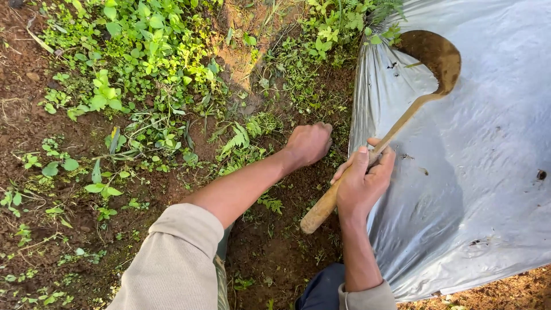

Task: Weeding the edge of a garden bed using a hand sickle and manual pulling.

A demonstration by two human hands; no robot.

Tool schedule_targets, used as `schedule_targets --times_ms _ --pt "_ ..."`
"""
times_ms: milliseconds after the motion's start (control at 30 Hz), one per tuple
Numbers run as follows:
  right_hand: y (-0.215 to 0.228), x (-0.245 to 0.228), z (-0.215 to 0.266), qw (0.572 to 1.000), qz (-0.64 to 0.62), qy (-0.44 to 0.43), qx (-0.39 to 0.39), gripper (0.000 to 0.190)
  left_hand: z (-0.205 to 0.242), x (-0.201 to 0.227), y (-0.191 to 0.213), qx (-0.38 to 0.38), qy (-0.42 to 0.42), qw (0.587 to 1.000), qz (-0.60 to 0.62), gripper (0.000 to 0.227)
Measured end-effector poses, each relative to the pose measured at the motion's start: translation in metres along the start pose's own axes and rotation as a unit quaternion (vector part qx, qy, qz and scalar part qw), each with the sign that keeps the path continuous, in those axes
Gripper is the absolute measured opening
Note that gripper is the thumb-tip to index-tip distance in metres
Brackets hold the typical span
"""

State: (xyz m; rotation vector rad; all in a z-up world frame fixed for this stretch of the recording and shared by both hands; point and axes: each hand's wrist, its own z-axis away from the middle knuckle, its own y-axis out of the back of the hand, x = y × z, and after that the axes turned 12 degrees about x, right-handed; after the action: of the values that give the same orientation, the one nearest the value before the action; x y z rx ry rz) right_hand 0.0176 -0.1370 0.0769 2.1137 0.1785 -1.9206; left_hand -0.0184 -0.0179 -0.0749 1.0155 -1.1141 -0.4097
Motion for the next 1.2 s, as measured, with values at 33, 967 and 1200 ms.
schedule_targets --times_ms 33,967,1200 --pt "0.0 -0.001 0.001 1.0 0.0 0.001 0.0 0.016 -0.001 -0.002 0.001 0.001 0.0 1.0 0.0 0.027" --pt "-0.034 -0.002 0.029 0.972 0.077 -0.147 -0.164 0.02 0.027 -0.025 0.113 0.113 0.173 0.978 -0.002 0.073" --pt "-0.011 -0.044 0.052 0.937 0.163 -0.237 -0.198 0.022 0.01 -0.029 0.099 0.07 0.14 0.988 -0.002 0.077"
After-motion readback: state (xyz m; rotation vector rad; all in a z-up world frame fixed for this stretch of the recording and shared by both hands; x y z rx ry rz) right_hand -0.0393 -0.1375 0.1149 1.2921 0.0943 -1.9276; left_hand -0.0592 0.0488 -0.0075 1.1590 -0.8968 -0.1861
